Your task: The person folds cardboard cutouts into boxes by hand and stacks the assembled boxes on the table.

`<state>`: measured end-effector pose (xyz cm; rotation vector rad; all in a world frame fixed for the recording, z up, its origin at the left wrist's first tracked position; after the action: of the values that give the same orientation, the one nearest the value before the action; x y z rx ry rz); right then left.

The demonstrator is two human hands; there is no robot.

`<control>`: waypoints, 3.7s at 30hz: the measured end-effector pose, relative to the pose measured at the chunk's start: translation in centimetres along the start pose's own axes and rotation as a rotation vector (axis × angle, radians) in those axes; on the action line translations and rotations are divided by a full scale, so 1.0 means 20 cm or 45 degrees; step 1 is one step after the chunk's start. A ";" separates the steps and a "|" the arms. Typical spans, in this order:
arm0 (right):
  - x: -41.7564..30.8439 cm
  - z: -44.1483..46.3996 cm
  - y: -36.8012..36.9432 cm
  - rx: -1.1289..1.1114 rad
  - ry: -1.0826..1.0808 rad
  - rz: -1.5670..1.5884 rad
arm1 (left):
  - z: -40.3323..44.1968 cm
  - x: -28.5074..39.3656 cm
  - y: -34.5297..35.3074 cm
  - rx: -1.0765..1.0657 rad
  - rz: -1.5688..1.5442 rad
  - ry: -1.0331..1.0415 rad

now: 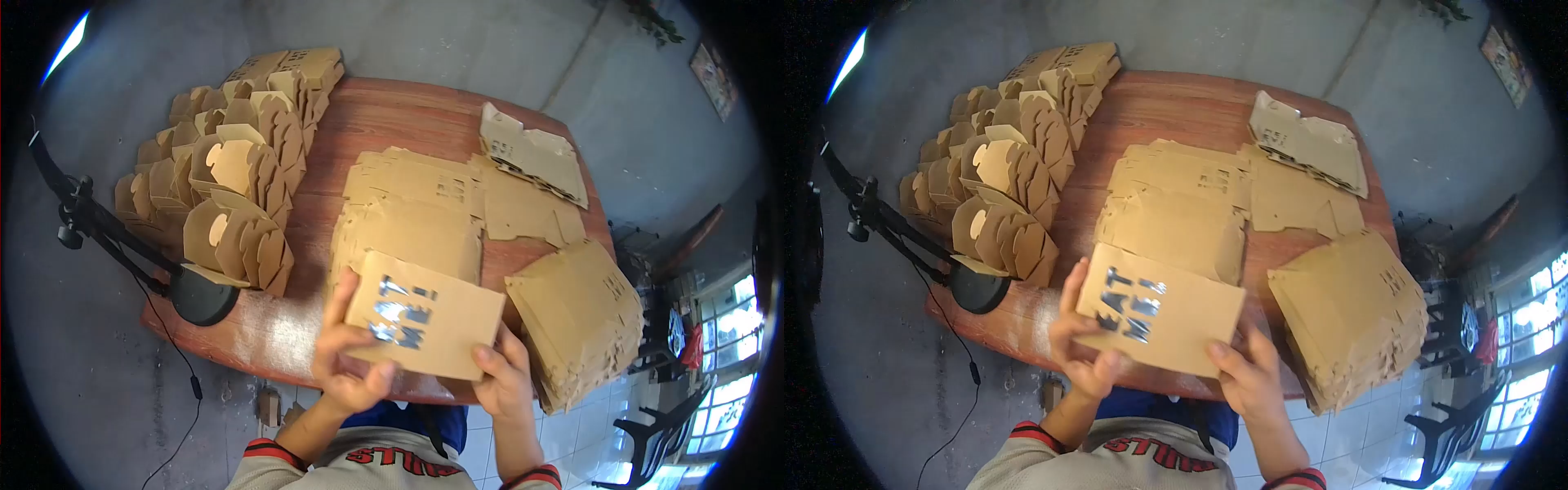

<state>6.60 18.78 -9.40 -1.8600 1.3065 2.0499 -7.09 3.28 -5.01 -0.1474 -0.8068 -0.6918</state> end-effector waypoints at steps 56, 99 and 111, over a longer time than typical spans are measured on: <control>0.09 1.95 0.51 0.165 0.367 -0.072 | 1.94 -0.65 -0.33 -0.790 1.844 0.362; 0.56 2.45 1.00 -0.232 0.343 -1.182 | 1.73 -0.95 -0.50 -0.627 1.902 -1.135; 0.55 2.45 1.02 -0.060 0.231 -0.796 | 1.71 -0.85 -0.45 -0.516 1.934 -0.900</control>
<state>-46.02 31.12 -13.01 -2.1525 0.5769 1.6212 -41.99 17.93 5.55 -1.2703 -0.9372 0.7131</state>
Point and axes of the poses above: each hand's wrist, its own z-axis towards the middle knuckle, its own y-axis out of the palm, x = y × z, the point moved 9 cm from there along z, towards the middle knuckle, and after that the axes turned 4 degrees about -y, right-handed, at the moved point
